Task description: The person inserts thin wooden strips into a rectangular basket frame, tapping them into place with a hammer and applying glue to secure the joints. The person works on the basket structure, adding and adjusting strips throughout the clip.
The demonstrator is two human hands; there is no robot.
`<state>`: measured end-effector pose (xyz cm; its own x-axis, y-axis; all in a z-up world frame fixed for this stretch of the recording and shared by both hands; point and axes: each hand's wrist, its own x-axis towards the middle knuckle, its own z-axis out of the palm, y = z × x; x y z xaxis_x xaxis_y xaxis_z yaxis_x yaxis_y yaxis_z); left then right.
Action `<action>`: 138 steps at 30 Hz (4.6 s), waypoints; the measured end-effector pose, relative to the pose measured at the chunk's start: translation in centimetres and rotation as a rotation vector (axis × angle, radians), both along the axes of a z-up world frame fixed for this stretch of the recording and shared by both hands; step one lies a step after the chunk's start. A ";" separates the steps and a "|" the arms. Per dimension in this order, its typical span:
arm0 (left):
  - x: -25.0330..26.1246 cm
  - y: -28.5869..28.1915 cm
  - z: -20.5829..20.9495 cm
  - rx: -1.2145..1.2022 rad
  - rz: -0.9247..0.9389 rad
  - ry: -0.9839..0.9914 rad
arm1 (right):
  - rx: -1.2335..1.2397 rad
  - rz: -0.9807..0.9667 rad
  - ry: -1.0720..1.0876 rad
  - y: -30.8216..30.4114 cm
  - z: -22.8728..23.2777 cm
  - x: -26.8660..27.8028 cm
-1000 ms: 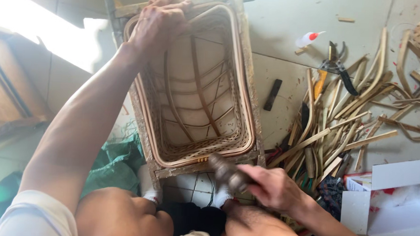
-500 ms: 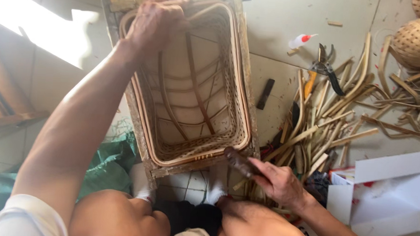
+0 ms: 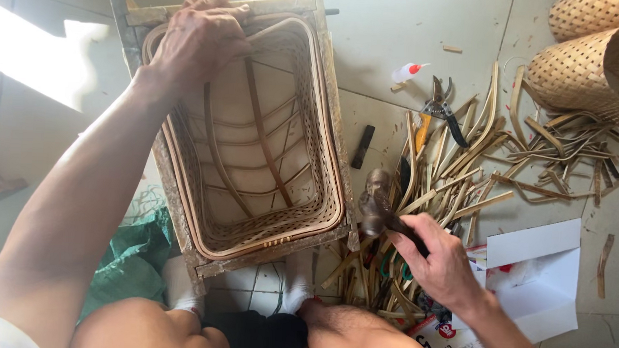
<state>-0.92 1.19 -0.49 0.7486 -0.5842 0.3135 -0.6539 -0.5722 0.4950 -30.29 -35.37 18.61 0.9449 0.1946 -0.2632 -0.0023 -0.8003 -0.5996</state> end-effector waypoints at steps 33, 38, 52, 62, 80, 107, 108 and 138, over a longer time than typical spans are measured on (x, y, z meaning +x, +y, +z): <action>0.6 0.2 -0.3 -0.137 -0.024 -0.078 | 0.115 0.118 0.382 11.3 -2.3 5.7; 0.4 -0.4 -0.7 -0.083 -0.025 -0.153 | 0.213 0.035 0.536 14.9 -6.0 4.1; -0.9 -0.8 1.4 -0.129 0.034 -0.103 | 0.456 0.018 0.493 10.9 -6.5 5.3; -1.2 -0.7 2.2 -0.143 0.044 -0.057 | 0.297 -0.149 0.047 6.6 -7.7 23.5; -1.4 -0.8 1.6 -0.121 0.128 0.008 | -0.147 -0.472 -0.021 -1.2 -12.9 14.5; -2.5 -1.3 -1.9 -0.332 0.206 0.149 | 0.003 0.495 -0.038 26.0 -5.4 28.4; -2.0 -1.2 -1.6 -0.351 0.201 0.108 | 0.041 0.496 -0.089 25.8 -5.3 28.7; -1.3 -0.3 2.2 -0.122 0.075 -0.037 | -0.424 -0.482 -0.067 -9.2 -28.6 5.9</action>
<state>-2.24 0.88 1.72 0.7753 -0.4829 0.4071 -0.6307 -0.5571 0.5403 -24.35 -44.55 -9.99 0.9174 -0.3640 -0.1608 -0.3942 -0.8864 -0.2428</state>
